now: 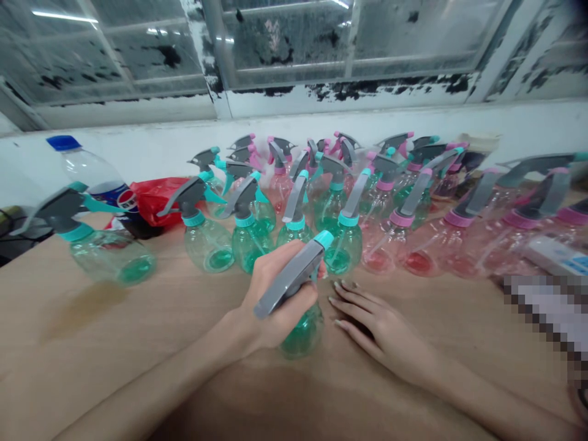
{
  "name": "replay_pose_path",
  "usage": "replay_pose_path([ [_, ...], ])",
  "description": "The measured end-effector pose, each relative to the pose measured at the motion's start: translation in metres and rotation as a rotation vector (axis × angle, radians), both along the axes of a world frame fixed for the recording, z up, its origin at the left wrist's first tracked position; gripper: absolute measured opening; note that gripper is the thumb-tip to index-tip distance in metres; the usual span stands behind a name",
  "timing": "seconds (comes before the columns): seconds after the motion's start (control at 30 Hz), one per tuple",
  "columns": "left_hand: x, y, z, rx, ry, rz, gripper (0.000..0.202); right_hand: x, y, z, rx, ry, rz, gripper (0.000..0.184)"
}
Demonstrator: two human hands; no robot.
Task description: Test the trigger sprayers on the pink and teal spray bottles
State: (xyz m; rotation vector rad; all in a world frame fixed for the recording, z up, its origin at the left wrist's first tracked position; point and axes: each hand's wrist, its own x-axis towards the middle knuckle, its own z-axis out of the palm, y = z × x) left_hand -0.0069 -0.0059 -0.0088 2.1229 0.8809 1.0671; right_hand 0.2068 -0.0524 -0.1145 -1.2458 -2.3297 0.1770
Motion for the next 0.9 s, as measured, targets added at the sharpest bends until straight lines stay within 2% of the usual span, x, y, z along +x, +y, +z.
replay_pose_path([
  [0.1, 0.0012, 0.0000, 0.0027, 0.005, 0.003, -0.009, 0.020, -0.0003, 0.0000, 0.0000, 0.001, 0.004, 0.003, 0.037],
  [0.27, 0.0024, -0.0020, 0.0072, -0.087, -0.020, -0.025, 0.024, -0.0008, -0.0002, -0.0003, 0.003, 0.047, 0.001, 0.036],
  [0.63, 0.0006, -0.0028, 0.0051, -0.033, -0.033, -0.029, 0.028, -0.0005, -0.0006, -0.0007, -0.017, 0.044, -0.009, 0.036],
  [0.9, -0.0002, -0.0004, 0.0030, -0.129, -0.024, -0.083, 0.040, 0.0002, -0.0003, -0.0010, -0.007, 0.049, -0.001, 0.037],
])
